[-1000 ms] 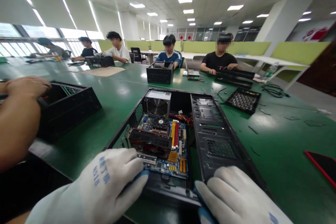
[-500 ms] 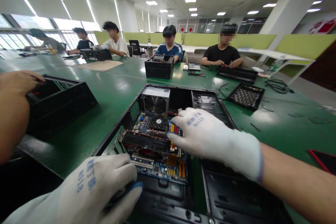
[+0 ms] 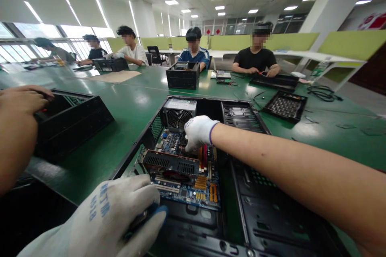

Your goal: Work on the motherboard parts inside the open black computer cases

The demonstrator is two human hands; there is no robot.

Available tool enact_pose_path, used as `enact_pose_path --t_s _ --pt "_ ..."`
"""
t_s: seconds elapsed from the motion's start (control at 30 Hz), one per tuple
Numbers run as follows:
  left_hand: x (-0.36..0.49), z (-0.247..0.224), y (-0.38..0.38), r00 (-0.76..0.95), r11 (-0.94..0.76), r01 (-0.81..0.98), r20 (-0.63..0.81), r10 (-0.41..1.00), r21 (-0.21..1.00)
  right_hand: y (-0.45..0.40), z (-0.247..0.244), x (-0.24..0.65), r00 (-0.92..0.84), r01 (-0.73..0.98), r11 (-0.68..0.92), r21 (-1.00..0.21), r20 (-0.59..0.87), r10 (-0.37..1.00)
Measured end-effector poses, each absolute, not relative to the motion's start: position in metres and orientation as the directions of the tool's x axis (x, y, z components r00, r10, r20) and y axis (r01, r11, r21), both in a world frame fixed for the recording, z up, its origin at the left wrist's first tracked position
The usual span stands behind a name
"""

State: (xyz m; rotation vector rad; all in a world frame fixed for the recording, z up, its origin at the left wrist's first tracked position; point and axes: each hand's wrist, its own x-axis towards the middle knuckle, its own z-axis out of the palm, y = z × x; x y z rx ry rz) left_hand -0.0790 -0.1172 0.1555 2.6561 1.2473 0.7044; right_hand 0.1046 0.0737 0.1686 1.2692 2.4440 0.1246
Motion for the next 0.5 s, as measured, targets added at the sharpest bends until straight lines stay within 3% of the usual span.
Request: enact_pose_path --t_s 0.17,0.3,0.5 --pt "-0.077 0.167 -0.122 0.539 -0.625 0.728 0.329 0.776 0.281 0.078 0.185 0.134 -0.459 0.792 0.509 0.338 -0.221 0.861" --pt "-0.078 0.162 -0.121 0.531 -0.643 0.719 0.387 0.754 0.265 0.092 0.182 0.148 -0.402 0.783 0.424 0.454 -0.149 0.903" --pt "-0.08 0.151 -0.115 0.541 -0.67 0.686 0.417 0.731 0.284 0.115 0.171 0.147 -0.368 0.794 0.394 0.463 -0.149 0.918"
